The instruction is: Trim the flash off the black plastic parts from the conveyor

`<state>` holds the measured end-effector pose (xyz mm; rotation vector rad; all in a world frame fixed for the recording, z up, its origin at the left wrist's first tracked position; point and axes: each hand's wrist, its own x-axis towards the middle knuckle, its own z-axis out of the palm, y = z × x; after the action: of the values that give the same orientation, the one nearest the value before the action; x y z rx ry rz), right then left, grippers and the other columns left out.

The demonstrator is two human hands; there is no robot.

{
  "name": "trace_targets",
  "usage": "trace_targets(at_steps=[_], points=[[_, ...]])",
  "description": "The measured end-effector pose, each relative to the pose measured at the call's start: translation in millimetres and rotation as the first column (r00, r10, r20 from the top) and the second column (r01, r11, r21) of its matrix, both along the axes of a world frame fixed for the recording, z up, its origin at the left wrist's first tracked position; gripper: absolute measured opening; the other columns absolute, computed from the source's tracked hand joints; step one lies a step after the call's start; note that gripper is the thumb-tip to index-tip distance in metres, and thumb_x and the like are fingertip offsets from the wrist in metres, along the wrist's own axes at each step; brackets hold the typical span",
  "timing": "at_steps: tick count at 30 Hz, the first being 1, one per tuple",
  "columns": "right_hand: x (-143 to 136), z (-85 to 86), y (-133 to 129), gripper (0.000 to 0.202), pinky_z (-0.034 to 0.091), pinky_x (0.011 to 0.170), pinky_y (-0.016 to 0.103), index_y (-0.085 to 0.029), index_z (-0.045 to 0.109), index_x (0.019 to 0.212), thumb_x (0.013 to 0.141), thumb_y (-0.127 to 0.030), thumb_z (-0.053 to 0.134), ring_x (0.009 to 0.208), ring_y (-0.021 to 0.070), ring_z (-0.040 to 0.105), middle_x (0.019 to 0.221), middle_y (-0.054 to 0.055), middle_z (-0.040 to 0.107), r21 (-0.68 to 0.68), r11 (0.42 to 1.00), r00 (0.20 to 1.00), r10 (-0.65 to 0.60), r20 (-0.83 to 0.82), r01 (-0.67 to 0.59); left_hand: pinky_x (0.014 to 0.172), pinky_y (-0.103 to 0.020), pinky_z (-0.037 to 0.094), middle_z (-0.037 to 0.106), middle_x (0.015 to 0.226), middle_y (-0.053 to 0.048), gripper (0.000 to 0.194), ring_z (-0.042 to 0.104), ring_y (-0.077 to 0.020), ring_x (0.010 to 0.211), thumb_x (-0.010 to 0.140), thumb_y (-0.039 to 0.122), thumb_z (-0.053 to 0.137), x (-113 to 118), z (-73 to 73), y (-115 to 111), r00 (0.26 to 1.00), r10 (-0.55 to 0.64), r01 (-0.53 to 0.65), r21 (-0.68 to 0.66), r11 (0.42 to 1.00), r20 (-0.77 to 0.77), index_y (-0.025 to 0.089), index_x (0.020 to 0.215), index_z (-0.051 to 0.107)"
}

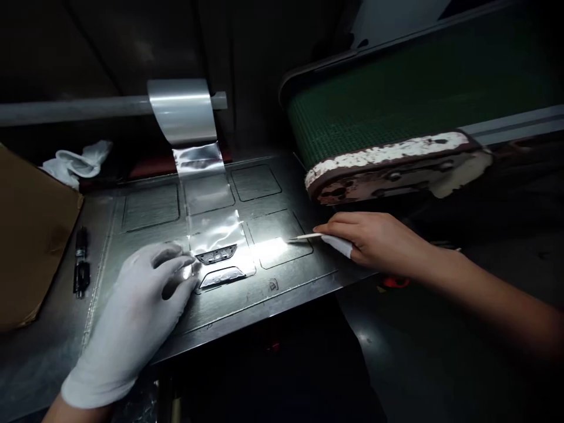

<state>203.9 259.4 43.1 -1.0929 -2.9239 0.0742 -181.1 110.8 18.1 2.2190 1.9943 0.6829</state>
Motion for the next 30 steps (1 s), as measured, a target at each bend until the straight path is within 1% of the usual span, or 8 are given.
trace_targets(at_steps=[6,13,18,22,25,26,27,30], points=[[8,-50.9,-8,0.081,0.052,0.104,0.043,-0.014,0.057,0.149,0.07,0.002,0.048,0.118,0.0306,0.06,0.132,0.014,0.064,0.056,0.98,0.958,-0.172,-0.229,0.19,0.085,-0.044,0.053,0.073,0.107,-0.006,0.025,0.065,-0.0267,0.096,0.1,0.024,0.054,42,19.5,6,0.947,-0.252,0.231,-0.123,0.965,-0.2,0.026,0.116,0.072],[-1,-67.8,-13,0.072,0.048,0.108,0.045,-0.011,0.066,0.14,0.071,0.001,0.053,0.12,0.0327,0.054,0.133,0.014,0.065,0.04,0.971,0.895,-0.201,-0.397,0.236,0.081,-0.051,0.054,0.074,0.098,-0.01,0.031,0.066,-0.0316,0.09,0.09,0.007,0.051,48,9.0,3,0.898,-0.186,0.142,-0.137,0.98,-0.398,0.019,0.111,0.071],[5,-67.4,-10,0.067,0.048,0.106,0.047,-0.012,0.067,0.138,0.074,0.0,0.053,0.12,0.0325,0.055,0.132,0.014,0.066,0.03,0.974,0.88,-0.188,-0.435,0.223,0.109,-0.057,0.051,0.066,0.133,-0.01,0.014,0.061,-0.0315,0.128,0.095,0.015,0.06,49,11.2,-28,0.995,-0.013,0.004,0.085,0.996,0.096,0.024,0.097,0.07],[1,-59.8,-23,0.045,0.046,0.107,0.051,-0.013,0.068,0.133,0.09,-0.012,0.055,0.121,0.0339,0.055,0.128,0.017,0.066,0.06,0.969,0.773,-0.154,-0.615,0.241,0.125,-0.061,0.039,0.046,0.162,-0.003,0.011,0.043,-0.0315,0.151,0.096,0.017,0.063,70,17.6,-59,0.781,0.131,-0.242,0.103,0.965,0.611,0.025,0.095,0.07],[-25,-48.4,-63,0.027,0.051,0.101,0.047,-0.02,0.07,0.122,0.101,-0.03,0.057,0.115,0.0297,0.061,0.118,0.013,0.068,-0.169,0.977,0.592,-0.211,-0.778,0.126,0.122,-0.062,0.042,0.044,0.164,-0.001,0.013,0.042,-0.0319,0.152,0.094,0.013,0.064,87,11.4,-74,0.637,0.128,-0.326,0.115,0.938,0.761,0.025,0.093,0.068],[-38,-45.3,-82,0.027,0.054,0.094,0.043,-0.022,0.069,0.121,0.102,-0.036,0.058,0.108,0.0267,0.064,0.115,0.011,0.069,-0.337,0.942,0.548,-0.284,-0.787,0.005,0.121,-0.062,0.045,0.044,0.164,-0.001,0.014,0.044,-0.0324,0.151,0.092,0.011,0.066,91,7.5,-79,0.62,0.118,-0.339,0.129,0.932,0.776,0.026,0.094,0.068],[-52,-43.4,-101,0.029,0.056,0.085,0.038,-0.023,0.068,0.122,0.102,-0.043,0.058,0.1,0.0232,0.067,0.111,0.009,0.07,-0.533,0.833,0.533,-0.387,-0.752,-0.147,0.119,-0.061,0.047,0.044,0.164,-0.001,0.016,0.048,-0.0329,0.148,0.09,0.011,0.069,95,3.1,-83,0.619,0.107,-0.341,0.144,0.929,0.778,0.026,0.095,0.069],[-100,-45.7,-153,0.051,0.051,0.063,0.027,-0.02,0.063,0.125,0.097,-0.063,0.061,0.077,0.0152,0.067,0.104,0.008,0.072,-0.814,0.259,0.544,-0.635,-0.549,-0.519,0.113,-0.057,0.053,0.044,0.164,-0.003,0.022,0.06,-0.0325,0.134,0.085,0.009,0.075,102,-9.7,-96,0.669,0.085,-0.335,0.197,0.921,0.738,0.028,0.097,0.073]])
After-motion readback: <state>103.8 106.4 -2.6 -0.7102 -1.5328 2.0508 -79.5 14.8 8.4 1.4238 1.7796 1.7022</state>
